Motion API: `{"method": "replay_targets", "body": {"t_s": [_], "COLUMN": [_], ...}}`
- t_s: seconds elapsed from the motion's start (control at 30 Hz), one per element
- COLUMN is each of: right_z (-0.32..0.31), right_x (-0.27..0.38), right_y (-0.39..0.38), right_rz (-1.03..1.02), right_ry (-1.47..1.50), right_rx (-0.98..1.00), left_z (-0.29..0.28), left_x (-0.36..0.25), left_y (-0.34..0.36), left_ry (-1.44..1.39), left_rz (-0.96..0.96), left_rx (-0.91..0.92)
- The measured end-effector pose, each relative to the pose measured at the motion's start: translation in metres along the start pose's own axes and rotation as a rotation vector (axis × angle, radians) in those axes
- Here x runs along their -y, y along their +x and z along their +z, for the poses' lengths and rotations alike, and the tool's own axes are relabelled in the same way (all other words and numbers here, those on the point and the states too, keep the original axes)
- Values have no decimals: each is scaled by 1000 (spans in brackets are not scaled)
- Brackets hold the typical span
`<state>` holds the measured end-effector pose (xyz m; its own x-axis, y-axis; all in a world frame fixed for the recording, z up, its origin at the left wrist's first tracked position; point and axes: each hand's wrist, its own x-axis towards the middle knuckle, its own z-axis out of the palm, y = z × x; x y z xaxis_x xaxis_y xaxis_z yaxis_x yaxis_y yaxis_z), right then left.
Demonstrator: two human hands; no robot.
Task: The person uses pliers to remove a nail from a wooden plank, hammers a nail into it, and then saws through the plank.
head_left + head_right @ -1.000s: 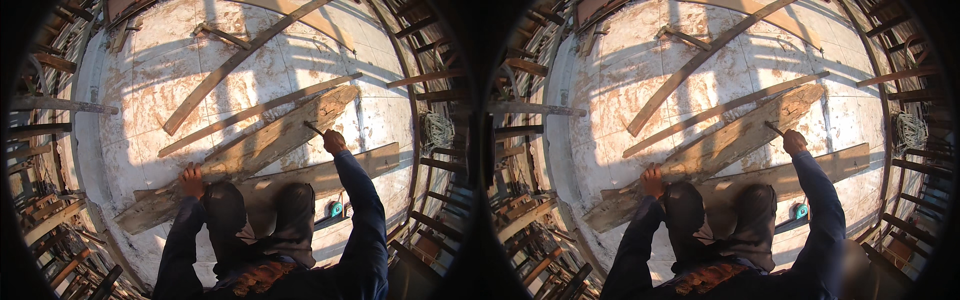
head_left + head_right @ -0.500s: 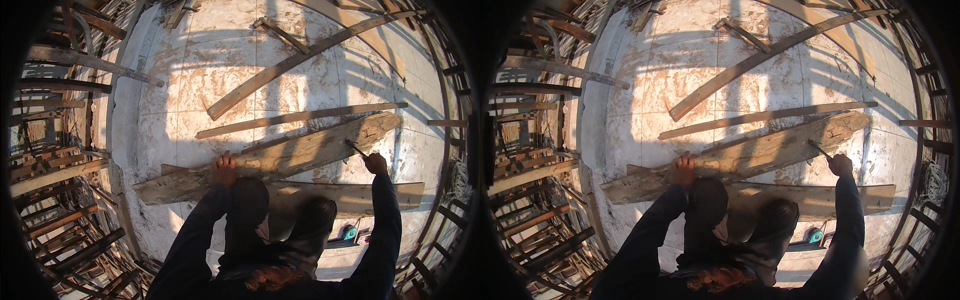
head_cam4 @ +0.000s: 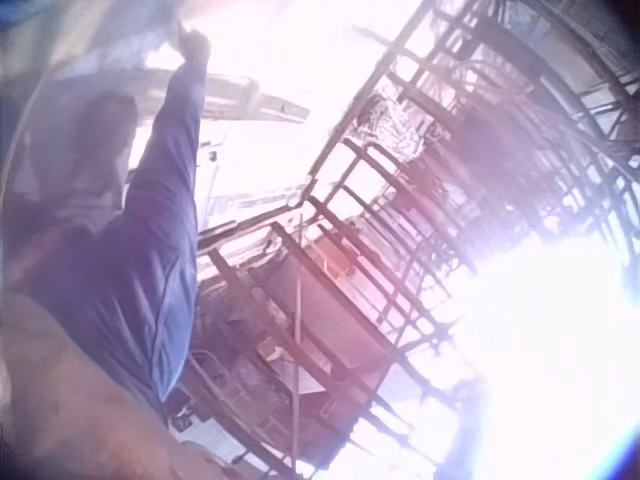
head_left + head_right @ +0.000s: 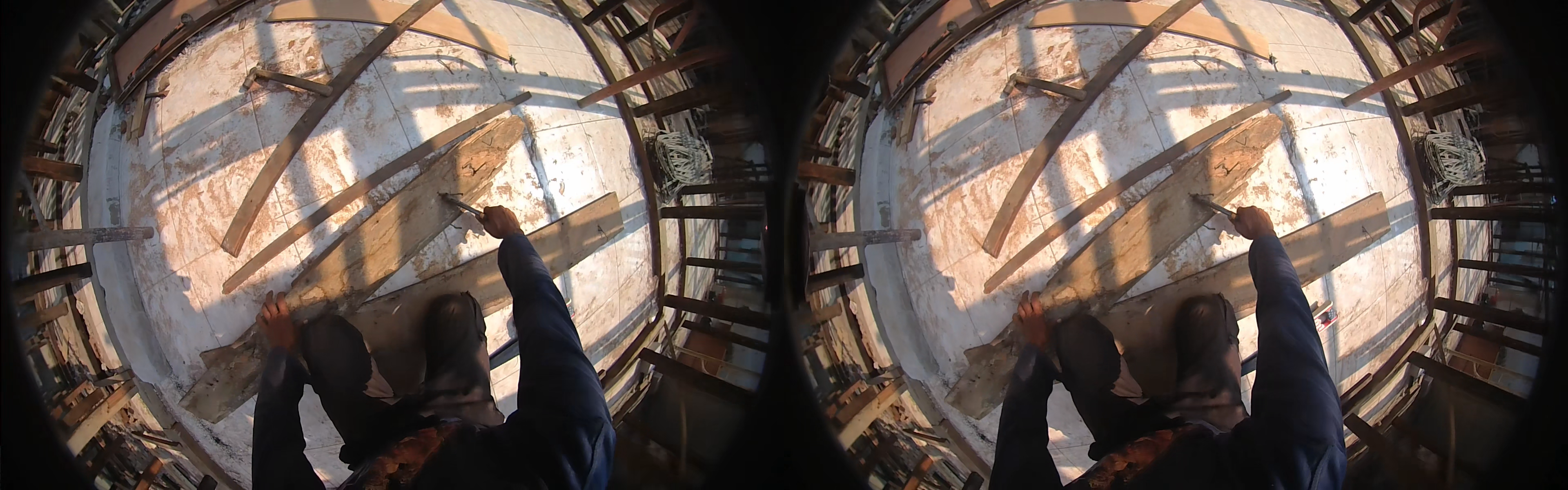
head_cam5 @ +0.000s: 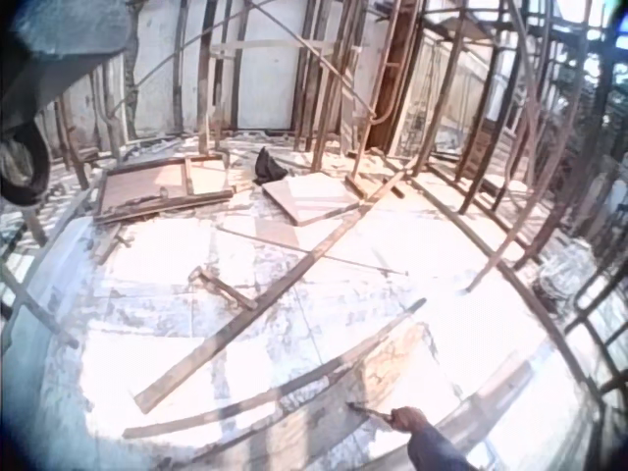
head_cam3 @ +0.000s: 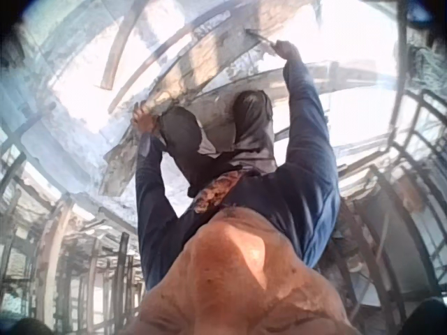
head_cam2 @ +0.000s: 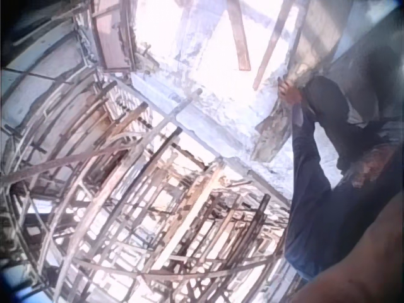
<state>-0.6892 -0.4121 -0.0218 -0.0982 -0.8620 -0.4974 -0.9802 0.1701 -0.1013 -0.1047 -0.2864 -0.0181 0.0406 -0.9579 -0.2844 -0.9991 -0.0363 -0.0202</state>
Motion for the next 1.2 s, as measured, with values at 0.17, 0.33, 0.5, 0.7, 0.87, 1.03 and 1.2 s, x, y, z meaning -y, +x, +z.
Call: {"method": "replay_targets", "body": {"t_s": [0.17, 0.33, 0.5, 0.7, 0.87, 1.03, 1.2], "right_z": [-7, 7, -21, -60, -54, -82, -72], "right_x": [22, 40, 55, 82, 60, 97, 81], "right_y": [-11, -42, -46, -44, -18, 1, 2], "right_rz": [83, 222, 265, 176, 192, 252, 417], "right_ry": [189, 1276, 1303, -68, -41, -11, 289], "right_rx": [186, 653, 725, 103, 181, 324, 518], "left_z": [18, 29, 18, 36, 13, 9, 9], "left_x": [11, 11, 7, 23, 7, 10, 8], "left_y": [-5, -5, 4, -4, 2, -4, -4], "left_ry": [8, 40, -34, 32, -34, -22, -105], "left_rz": [-21, -33, -14, -8, 5, -25, -60], "left_rx": [41, -80, -4, -20, 63, 96, 116]}}
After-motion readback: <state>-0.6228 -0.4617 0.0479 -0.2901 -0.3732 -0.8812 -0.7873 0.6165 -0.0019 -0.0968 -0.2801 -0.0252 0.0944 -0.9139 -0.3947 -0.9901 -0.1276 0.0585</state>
